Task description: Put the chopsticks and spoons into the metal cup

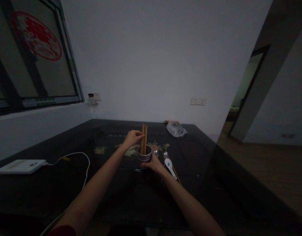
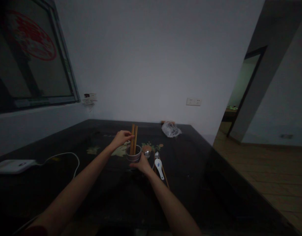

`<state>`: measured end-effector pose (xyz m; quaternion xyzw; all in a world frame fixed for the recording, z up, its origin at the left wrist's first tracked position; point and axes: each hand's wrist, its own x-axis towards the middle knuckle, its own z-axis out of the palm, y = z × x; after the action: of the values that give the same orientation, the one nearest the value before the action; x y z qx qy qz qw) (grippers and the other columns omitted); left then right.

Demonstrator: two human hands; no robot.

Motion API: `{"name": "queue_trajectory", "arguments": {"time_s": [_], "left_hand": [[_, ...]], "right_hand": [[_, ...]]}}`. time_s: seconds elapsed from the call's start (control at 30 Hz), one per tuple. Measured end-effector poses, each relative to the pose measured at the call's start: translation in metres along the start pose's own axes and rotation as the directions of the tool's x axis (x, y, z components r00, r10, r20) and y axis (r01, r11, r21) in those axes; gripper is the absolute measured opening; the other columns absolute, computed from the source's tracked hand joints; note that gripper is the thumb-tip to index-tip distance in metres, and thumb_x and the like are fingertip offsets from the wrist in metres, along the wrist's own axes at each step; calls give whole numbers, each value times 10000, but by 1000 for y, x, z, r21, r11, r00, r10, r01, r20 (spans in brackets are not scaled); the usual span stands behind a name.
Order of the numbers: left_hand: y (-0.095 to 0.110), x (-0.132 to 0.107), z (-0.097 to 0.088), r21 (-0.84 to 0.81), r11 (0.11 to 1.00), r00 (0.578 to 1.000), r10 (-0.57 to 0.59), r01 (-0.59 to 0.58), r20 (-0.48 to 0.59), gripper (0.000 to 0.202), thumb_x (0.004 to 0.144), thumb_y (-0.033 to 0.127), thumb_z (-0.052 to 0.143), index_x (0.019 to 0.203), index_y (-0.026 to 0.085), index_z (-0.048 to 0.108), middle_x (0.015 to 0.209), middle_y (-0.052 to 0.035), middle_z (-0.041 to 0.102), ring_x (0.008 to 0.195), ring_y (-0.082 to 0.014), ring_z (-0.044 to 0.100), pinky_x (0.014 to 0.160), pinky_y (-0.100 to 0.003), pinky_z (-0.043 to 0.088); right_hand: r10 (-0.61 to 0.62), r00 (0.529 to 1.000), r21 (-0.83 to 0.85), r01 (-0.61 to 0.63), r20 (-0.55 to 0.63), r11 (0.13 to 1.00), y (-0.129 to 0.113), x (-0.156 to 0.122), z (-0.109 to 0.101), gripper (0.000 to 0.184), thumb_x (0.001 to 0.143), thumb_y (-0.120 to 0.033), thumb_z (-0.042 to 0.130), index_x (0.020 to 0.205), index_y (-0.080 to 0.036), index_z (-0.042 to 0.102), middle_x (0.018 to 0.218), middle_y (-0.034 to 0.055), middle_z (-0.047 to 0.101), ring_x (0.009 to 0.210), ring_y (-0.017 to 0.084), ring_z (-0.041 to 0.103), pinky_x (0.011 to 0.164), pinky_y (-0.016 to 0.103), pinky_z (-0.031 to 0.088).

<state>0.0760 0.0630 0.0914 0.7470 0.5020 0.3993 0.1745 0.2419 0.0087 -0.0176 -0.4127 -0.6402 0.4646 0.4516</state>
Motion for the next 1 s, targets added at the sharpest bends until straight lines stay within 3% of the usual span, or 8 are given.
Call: {"name": "queue_trajectory", "arguments": {"time_s": [0.3,1.0], "left_hand": [[-4,-2,4,-103,994,999,-26,29,35,328,705,452,623,754,136,690,711,-72,703,660,-185,640,585,-248,470],[-9,4,4,-66,998,996,-7,14,91,376,710,492,591,726,127,680,673,-68,687,611,-182,636,560,-251,471]], "right_hand": [[-10,1000,-46,9,-10,999,4,3,0,825,458,-190,822,1202,-176,466,1158,88,613,1082,250,567,958,420,421],[-31,999,-51,30,-11,998,4,2,-3,850,455,-201,827,1219,-165,456,1200,105,592,1128,266,544,981,429,406]]}}
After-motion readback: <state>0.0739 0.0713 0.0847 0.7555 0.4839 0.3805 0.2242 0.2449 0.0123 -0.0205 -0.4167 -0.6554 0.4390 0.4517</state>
